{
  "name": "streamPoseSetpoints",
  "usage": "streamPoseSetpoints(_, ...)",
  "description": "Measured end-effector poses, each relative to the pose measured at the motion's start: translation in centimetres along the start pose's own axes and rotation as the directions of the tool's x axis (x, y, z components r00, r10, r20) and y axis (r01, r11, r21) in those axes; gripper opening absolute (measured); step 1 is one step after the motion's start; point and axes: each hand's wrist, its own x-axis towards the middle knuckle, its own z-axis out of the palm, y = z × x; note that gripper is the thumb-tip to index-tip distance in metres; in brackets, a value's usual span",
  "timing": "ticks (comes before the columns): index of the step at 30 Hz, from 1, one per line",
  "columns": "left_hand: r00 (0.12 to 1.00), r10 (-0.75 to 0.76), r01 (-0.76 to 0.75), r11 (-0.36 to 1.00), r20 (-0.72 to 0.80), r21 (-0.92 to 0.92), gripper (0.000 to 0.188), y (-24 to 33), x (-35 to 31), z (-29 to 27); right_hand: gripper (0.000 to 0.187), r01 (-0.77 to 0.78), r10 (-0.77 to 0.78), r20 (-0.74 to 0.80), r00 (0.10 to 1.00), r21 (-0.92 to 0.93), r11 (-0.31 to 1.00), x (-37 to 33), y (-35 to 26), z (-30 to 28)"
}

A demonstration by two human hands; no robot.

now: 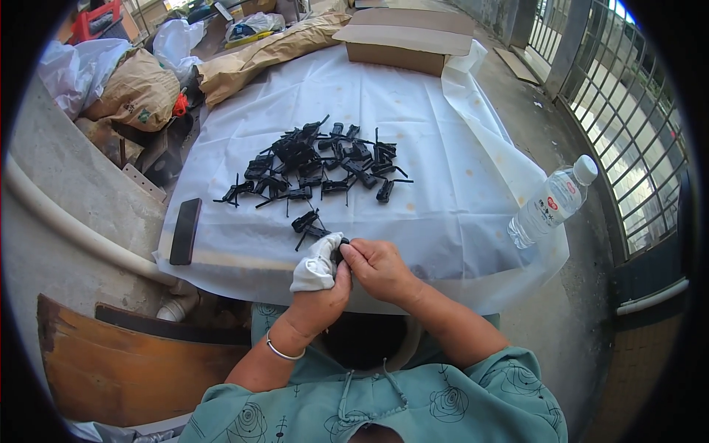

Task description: Wiping and inspecting small black plastic components with a cloth.

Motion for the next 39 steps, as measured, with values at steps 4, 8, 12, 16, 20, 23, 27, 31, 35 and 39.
streamPoseSetpoints(4,0.985,-0.158,0.174,0.931,0.074,-0.322,0.024,0.0,0.4,-1.3,0.018,0.006,-0.01,0.109,0.994,0.039,0.999,0.2,-0.7,-2.2)
streamPoseSetpoints(8,0.891,-0.381,0.449,0.657,0.246,-0.606,0.024,0.6,0.8,-2.5,0.008,0.234,-0.183,0.217,0.959,-0.239,0.942,0.3,0.6,-2.6)
streamPoseSetpoints(12,0.884,-0.354,0.462,0.755,0.305,-0.464,0.031,0.4,0.6,-3.0,0.009,0.429,-0.419,0.11,0.901,-0.099,0.898,0.5,0.8,-2.6)
streamPoseSetpoints(16,0.85,-0.279,0.47,0.784,0.447,-0.405,0.033,1.5,0.6,-3.2,0.009,0.064,-0.067,0.173,0.983,0.024,0.998,0.3,-0.1,-2.2)
streamPoseSetpoints(20,0.903,-0.255,0.38,0.849,0.346,-0.366,0.027,0.3,0.2,-2.2,0.015,0.031,-0.042,0.172,0.984,0.069,0.997,0.5,0.0,-1.9)
streamPoseSetpoints(23,0.98,-0.069,0.108,0.972,0.187,-0.207,0.025,-1.1,0.2,-1.9,0.02,0.144,-0.149,0.193,0.97,0.041,0.989,0.3,-0.4,-1.5)
streamPoseSetpoints(27,0.986,-0.042,0.058,0.994,0.163,-0.095,0.024,0.2,-0.1,-1.8,0.023,0.102,-0.087,0.286,0.954,-0.036,0.994,0.3,-0.5,-0.9)
streamPoseSetpoints(31,0.99,-0.042,0.039,0.999,0.135,0.025,0.023,0.2,-1.0,-2.3,0.02,0.147,-0.149,0.174,0.973,0.024,0.989,-0.3,-0.3,1.2)
streamPoseSetpoints(35,0.992,-0.044,0.037,0.997,0.114,0.069,0.023,-0.4,-2.2,-3.0,0.02,0.113,-0.125,0.197,0.972,0.069,0.991,-0.5,-0.4,2.7)
streamPoseSetpoints(39,0.993,-0.071,0.064,0.995,0.097,0.077,0.024,-1.2,-2.7,-3.5,0.02,0.102,-0.109,0.195,0.975,0.046,0.994,-0.4,-0.4,3.6)
